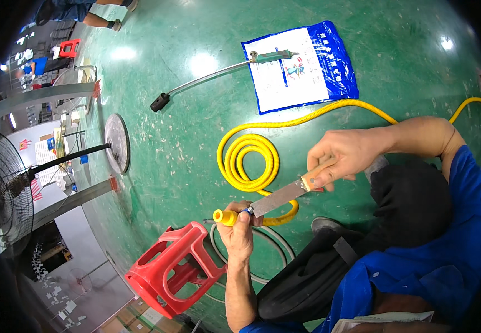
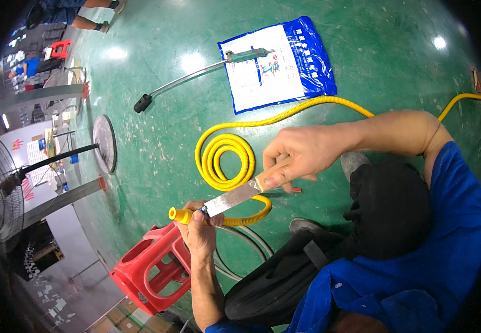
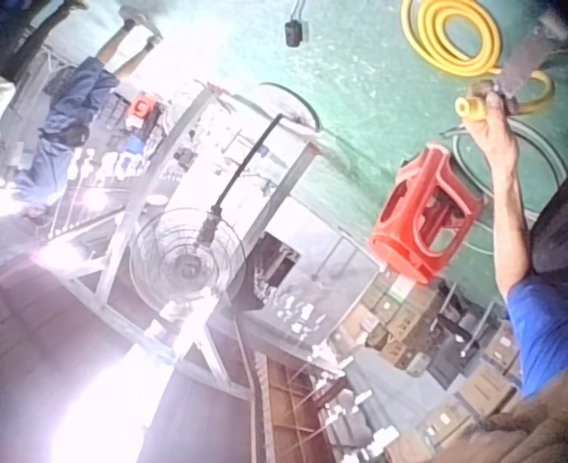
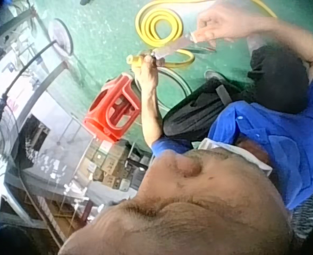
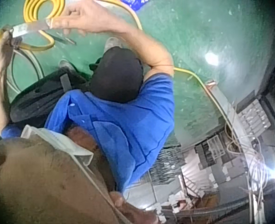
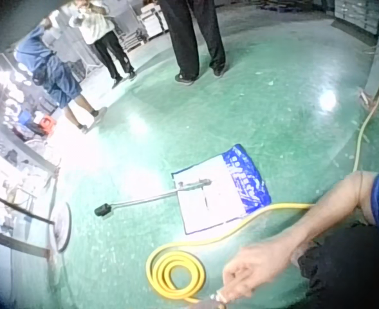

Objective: Assembling and finishing a hose with a metal fitting using a utility knife and a file.

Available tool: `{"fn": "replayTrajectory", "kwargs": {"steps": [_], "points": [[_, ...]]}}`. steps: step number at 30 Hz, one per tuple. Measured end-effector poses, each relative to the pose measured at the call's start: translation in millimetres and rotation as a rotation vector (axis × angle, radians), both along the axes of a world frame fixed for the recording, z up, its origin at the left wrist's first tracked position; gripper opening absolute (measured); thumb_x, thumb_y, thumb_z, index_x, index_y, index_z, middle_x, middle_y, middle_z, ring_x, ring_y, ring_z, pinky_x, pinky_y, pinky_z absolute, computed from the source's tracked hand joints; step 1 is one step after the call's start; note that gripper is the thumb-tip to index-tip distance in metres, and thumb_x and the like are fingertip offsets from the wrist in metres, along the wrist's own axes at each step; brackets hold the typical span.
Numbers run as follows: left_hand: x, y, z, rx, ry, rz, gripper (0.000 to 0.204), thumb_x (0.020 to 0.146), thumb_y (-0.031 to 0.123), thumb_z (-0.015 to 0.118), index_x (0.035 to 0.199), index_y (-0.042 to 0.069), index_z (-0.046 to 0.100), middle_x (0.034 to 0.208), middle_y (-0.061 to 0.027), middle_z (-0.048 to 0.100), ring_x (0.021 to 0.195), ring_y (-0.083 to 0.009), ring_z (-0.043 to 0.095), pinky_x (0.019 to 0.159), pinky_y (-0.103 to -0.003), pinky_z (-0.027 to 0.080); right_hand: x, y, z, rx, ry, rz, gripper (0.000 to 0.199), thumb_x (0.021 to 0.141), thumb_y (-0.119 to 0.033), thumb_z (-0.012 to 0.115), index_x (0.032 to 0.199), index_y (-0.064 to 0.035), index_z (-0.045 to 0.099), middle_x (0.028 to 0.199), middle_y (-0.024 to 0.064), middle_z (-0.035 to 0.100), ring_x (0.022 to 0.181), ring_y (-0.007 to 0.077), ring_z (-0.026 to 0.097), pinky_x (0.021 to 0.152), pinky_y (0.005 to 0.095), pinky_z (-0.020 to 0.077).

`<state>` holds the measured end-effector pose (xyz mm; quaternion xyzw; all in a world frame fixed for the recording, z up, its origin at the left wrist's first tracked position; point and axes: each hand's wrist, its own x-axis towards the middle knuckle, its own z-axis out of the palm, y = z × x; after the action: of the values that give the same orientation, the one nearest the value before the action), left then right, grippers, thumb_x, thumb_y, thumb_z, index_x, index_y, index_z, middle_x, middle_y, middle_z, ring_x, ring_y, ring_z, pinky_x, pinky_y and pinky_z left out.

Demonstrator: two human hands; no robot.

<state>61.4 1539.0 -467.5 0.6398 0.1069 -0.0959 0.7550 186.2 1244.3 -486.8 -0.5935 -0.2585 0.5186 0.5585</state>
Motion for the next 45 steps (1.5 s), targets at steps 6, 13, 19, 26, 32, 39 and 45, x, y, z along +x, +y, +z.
{"fn": "replayTrajectory", "kwargs": {"steps": [6,13,19,26,32,39,45], "points": [[-0.3,-2.1,-1.0,0.142,0.017,-0.033,0.025,0.095,0.023,0.061,0.086,0.001,0.054,0.074,-0.0085,0.055,0.064,-0.0157,0.053,0.059,-0.029,0.043,0.8,4.1,-16.5,0.206,-0.557,-0.050,0.023,0.085,-0.023,0.072,0.100,-0.0072,0.067,0.068,0.0050,0.064,0.051,0.0185,0.059,0.044,0.0299,0.0421],[5.9,7.8,0.6,0.060,-0.019,-0.019,0.026,0.094,0.023,0.062,0.084,0.001,0.053,0.071,-0.0087,0.054,0.062,-0.0158,0.052,0.057,-0.030,0.042,-7.0,5.9,-9.1,0.245,-1.063,-0.205,0.025,0.089,-0.020,0.068,0.110,-0.0056,0.067,0.074,0.0056,0.065,0.057,0.0177,0.062,0.048,0.0305,0.0452],[3.1,5.7,24.0,0.239,-0.051,-0.139,0.022,0.091,0.019,0.066,0.084,0.000,0.056,0.071,-0.0064,0.056,0.061,-0.0131,0.050,0.057,-0.029,0.041,-13.7,-3.0,-3.5,0.084,0.460,-0.026,0.036,0.101,-0.027,0.051,0.120,0.0000,0.064,0.075,0.0035,0.056,0.057,0.0062,0.048,0.048,0.0252,0.0401],[0.3,5.3,16.7,0.447,-0.167,-0.249,0.020,0.085,0.014,0.071,0.085,-0.003,0.059,0.072,-0.0093,0.059,0.061,-0.0148,0.052,0.059,-0.028,0.044,-1.4,-5.3,-0.7,0.009,0.109,0.124,0.030,0.098,-0.025,0.056,0.112,-0.0005,0.065,0.071,0.0023,0.055,0.053,0.0110,0.049,0.049,0.0281,0.0394],[-1.6,11.4,6.7,0.396,-0.115,-0.210,0.026,0.085,0.020,0.074,0.086,-0.001,0.059,0.073,-0.0089,0.059,0.063,-0.0165,0.053,0.060,-0.030,0.044,-1.5,1.2,0.5,0.323,-1.064,-0.243,0.023,0.090,-0.022,0.066,0.100,-0.0016,0.064,0.074,0.0094,0.064,0.064,0.0207,0.063,0.054,0.0314,0.0441],[-0.4,8.9,3.3,0.273,-0.222,-0.175,0.030,0.088,0.026,0.073,0.092,0.001,0.058,0.080,-0.0093,0.060,0.072,-0.0178,0.056,0.065,-0.031,0.045,-5.6,-6.4,-4.2,0.132,-0.228,-0.064,0.030,0.094,-0.030,0.062,0.100,-0.0010,0.065,0.074,0.0048,0.066,0.068,0.0143,0.062,0.060,0.0308,0.0452],[6.7,-4.3,14.5,0.403,-0.349,-0.197,0.023,0.085,0.018,0.071,0.087,0.001,0.057,0.079,-0.0099,0.059,0.069,-0.0189,0.054,0.064,-0.032,0.044,-4.9,-7.1,-4.1,0.190,-0.143,0.092,0.032,0.094,-0.033,0.062,0.098,-0.0013,0.067,0.072,0.0008,0.065,0.067,0.0090,0.058,0.060,0.0284,0.0439]]}}
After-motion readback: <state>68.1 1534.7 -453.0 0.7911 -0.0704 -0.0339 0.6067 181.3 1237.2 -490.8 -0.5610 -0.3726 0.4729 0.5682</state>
